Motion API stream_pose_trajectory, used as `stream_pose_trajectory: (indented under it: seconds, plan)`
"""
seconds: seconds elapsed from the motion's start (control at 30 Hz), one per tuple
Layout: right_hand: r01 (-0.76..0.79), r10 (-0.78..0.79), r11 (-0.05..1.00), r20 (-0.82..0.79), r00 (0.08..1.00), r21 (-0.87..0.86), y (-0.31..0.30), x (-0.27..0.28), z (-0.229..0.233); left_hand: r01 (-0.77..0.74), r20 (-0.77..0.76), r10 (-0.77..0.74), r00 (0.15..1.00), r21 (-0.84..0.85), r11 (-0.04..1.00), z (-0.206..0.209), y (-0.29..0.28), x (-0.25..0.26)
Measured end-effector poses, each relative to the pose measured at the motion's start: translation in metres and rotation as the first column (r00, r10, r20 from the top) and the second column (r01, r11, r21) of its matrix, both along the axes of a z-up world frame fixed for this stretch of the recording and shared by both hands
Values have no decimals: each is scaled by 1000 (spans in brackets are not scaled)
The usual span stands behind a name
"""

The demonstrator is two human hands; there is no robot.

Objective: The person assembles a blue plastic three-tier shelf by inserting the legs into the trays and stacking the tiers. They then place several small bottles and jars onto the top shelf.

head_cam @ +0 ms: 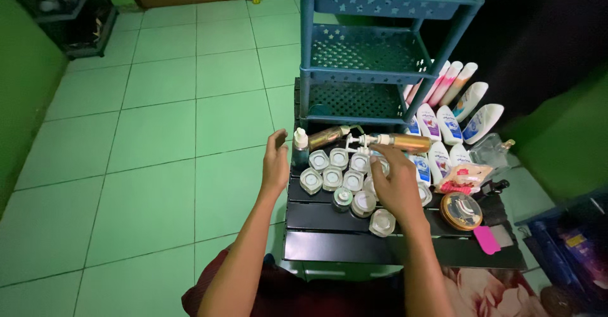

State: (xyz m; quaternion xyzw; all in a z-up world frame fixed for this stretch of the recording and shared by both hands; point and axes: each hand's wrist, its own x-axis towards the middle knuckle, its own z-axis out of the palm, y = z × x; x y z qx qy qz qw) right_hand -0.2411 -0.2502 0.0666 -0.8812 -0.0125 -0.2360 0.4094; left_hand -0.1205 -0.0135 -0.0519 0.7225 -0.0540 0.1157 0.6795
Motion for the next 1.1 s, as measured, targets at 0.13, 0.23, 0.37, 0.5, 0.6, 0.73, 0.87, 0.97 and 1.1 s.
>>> stream_pose_trajectory:
  seconds: [0.13, 0.23, 0.37, 0.5, 0.6, 0.73, 0.87, 0.97, 1.1]
  plan:
    - [-53, 70, 994, 180, 981, -95, -3, 3, -8, 36, 216, -50, 975, 66, 997, 4, 1, -18]
    - [-46, 65, 994, 196, 978, -104, -7, 4, -13, -7, 355, -65, 933, 199, 980, 10, 1, -32]
    - [21, -22, 1000, 68, 997, 15, -6, 7, -16, -76, 383, -38, 923, 276, 958, 21, -4, -35]
    - [60, -62, 997, 56, 996, 40, -11, 7, -17, -138, 427, -27, 904, 351, 926, 32, -9, -37]
    - [88, -89, 996, 75, 993, 17, -15, 6, -15, -127, 415, -35, 909, 358, 925, 43, -10, -41]
    - [34, -42, 996, 97, 994, 81, -19, 3, -11, -154, 496, -83, 865, 418, 895, 59, -16, -51]
    - [-85, 87, 971, -2, 996, 225, -17, -1, -7, -196, 560, -222, 799, 590, 783, 70, -36, -59]
    - [-104, 128, 954, -69, 989, 280, -17, -1, -12, -160, 545, -355, 760, 686, 710, 73, -49, -60]
    - [-80, 121, 936, -100, 988, 344, -32, 3, -29, -97, 486, -442, 754, 748, 657, 77, -62, -59]
